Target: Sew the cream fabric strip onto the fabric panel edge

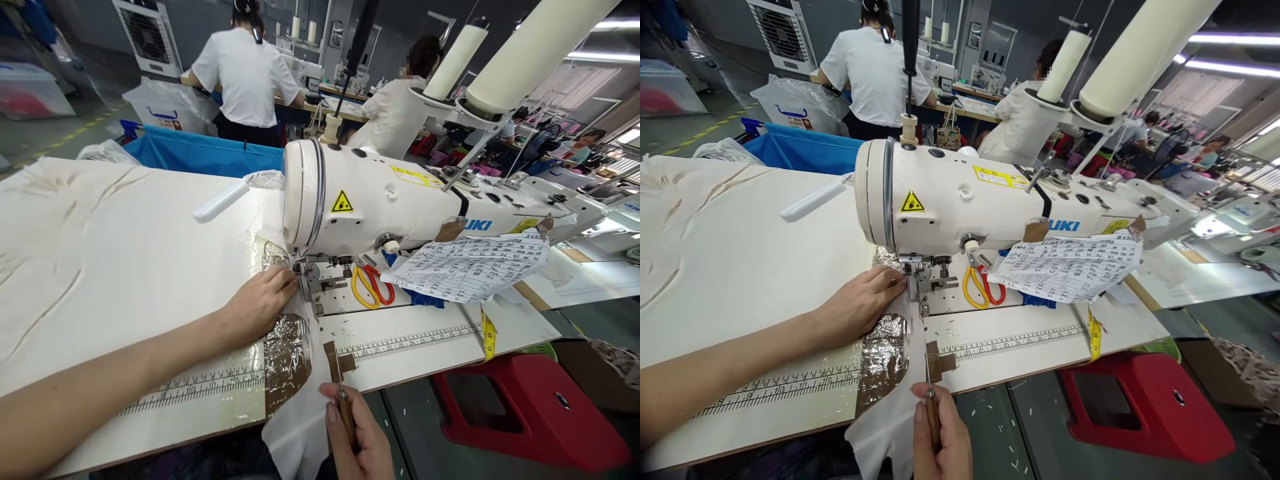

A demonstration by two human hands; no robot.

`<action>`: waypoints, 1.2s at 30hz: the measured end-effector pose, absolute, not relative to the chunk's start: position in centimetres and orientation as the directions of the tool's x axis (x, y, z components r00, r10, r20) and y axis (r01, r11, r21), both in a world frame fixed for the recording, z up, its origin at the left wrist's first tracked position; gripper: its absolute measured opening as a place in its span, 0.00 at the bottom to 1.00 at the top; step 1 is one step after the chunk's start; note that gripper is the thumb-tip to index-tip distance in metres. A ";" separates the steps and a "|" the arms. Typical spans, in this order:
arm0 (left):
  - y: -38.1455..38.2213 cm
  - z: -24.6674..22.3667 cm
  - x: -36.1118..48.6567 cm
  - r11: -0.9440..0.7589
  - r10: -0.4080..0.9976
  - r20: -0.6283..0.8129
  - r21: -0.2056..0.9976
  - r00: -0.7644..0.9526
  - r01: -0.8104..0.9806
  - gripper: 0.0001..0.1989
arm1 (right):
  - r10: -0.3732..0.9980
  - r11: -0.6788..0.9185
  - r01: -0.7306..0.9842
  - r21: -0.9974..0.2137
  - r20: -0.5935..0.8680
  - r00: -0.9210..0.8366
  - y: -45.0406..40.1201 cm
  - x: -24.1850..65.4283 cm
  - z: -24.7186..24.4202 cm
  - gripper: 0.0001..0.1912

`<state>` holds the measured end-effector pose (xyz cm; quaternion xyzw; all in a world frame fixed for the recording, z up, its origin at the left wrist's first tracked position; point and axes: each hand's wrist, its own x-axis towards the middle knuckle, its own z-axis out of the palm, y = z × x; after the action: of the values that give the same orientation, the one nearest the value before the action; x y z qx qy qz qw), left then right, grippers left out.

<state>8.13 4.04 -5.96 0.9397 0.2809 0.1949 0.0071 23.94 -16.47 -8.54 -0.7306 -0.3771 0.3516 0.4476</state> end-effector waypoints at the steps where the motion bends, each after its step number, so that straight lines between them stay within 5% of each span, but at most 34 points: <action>1: 4.1 -5.8 8.2 -0.841 0.533 0.362 0.122 0.765 0.528 0.19 | 0.884 -0.291 0.280 -0.915 -0.146 0.444 -16.1 24.3 -8.1 0.25; 9: 4.4 -6.0 7.6 -0.881 0.473 0.441 0.261 0.762 0.395 0.19 | 0.941 -0.117 0.377 -0.919 0.019 0.339 -14.2 24.4 -6.3 0.21; 17: 4.6 -6.1 7.7 -0.828 0.550 0.399 0.150 0.734 0.540 0.19 | 0.962 0.008 0.520 -0.854 0.149 0.229 -12.1 24.9 -6.6 0.15; 23: 4.6 -5.8 7.5 -0.908 0.420 0.484 0.218 0.768 0.359 0.18 | 0.968 0.060 0.612 -0.788 0.195 0.156 -10.9 24.9 -5.4 0.13; 36: 4.6 -5.9 7.3 -0.885 0.463 0.446 0.173 0.766 0.433 0.17 | 0.964 0.142 0.682 -0.718 0.257 0.070 -8.8 24.5 -4.8 0.14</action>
<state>7.32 4.56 -5.89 0.9393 0.2384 0.2448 0.0299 24.53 -8.76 -4.81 -0.6276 -0.6554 0.1875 0.3759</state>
